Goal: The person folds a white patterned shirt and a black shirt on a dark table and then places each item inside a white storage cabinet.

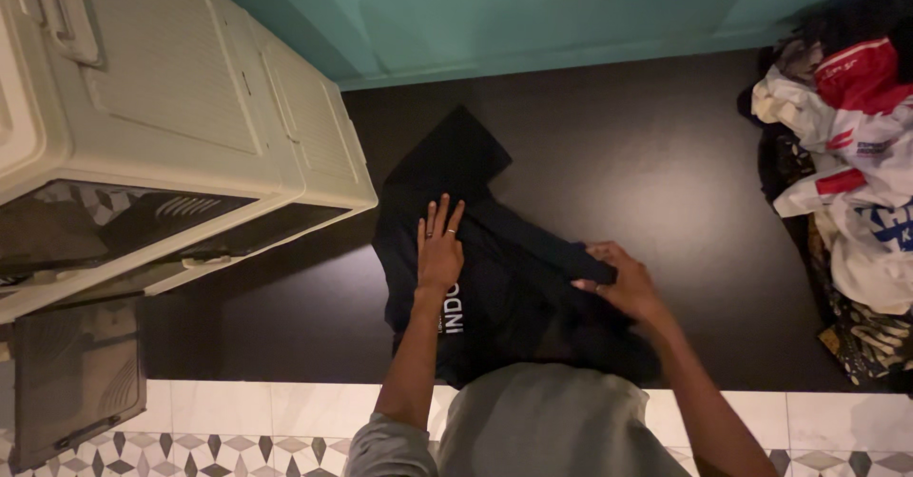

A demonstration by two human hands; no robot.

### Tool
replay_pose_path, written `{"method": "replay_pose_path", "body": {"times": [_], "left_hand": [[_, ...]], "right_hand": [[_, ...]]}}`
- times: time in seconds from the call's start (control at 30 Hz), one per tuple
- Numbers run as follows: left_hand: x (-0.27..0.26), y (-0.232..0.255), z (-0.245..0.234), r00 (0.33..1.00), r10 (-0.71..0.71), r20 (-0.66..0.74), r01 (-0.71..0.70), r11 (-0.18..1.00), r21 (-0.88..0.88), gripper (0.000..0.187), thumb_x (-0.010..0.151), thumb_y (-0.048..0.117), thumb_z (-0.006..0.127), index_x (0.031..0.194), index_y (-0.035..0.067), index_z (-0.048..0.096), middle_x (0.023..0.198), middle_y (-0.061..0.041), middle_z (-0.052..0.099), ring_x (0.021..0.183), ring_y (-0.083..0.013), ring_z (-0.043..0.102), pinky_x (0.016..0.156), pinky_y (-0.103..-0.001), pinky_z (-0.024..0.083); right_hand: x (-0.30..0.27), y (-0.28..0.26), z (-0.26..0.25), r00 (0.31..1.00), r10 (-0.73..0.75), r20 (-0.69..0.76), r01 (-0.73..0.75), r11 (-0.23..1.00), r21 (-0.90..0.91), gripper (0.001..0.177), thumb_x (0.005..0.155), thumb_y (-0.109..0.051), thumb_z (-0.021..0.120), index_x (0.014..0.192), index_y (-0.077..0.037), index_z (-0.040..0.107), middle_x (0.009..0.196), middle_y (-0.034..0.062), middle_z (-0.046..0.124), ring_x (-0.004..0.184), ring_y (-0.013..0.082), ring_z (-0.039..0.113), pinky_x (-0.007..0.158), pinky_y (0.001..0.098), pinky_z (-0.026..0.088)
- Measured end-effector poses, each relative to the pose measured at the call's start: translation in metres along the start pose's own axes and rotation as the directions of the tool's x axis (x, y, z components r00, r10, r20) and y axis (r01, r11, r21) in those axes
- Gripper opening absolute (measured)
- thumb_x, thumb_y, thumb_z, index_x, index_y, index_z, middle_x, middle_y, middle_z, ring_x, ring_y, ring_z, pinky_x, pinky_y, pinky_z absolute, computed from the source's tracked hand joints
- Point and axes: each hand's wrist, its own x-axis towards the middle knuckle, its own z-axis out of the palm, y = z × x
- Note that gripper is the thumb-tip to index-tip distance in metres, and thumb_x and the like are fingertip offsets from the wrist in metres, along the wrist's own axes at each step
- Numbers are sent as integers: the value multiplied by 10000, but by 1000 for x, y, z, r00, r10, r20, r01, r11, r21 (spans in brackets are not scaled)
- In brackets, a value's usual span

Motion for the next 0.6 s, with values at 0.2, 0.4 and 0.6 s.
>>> {"method": "replay_pose_path", "body": {"times": [0.2, 0.4, 0.6], "left_hand": [[-2, 0, -1, 999, 43, -14, -42, 998, 50, 820, 913, 46, 583, 1625, 298, 263, 1730, -8, 106, 1589, -257, 81, 1275, -489, 102], [1, 0, 1, 1000, 11, 0, -11, 998, 62, 857, 892, 62, 607, 1631, 292, 241, 1732, -13, 105, 1597, -263, 82, 1282, -498, 111], [16, 12, -6, 998, -43, -53, 47, 995, 82, 885, 902, 36, 597, 1644, 283, 182, 1736, 2, 103, 1595, -261, 87, 1261, -537, 120]], "right_hand": [[6, -13, -63, 920, 23, 390, 111, 942, -318, 616, 792, -569, 799, 1217, -127, 737, 1186, 141, 744, 1099, 302, 699, 984, 463, 531], [9, -3, -116, 942, 257, 215, -170, 920, -354, 514, 784, -551, 792, 1023, -97, 746, 892, 129, 753, 804, 275, 740, 767, 466, 577], [45, 23, -152, 999, 37, -19, -42, 927, -372, 456, 793, -507, 779, 1022, -113, 759, 757, 79, 706, 673, 213, 677, 677, 440, 528]]}}
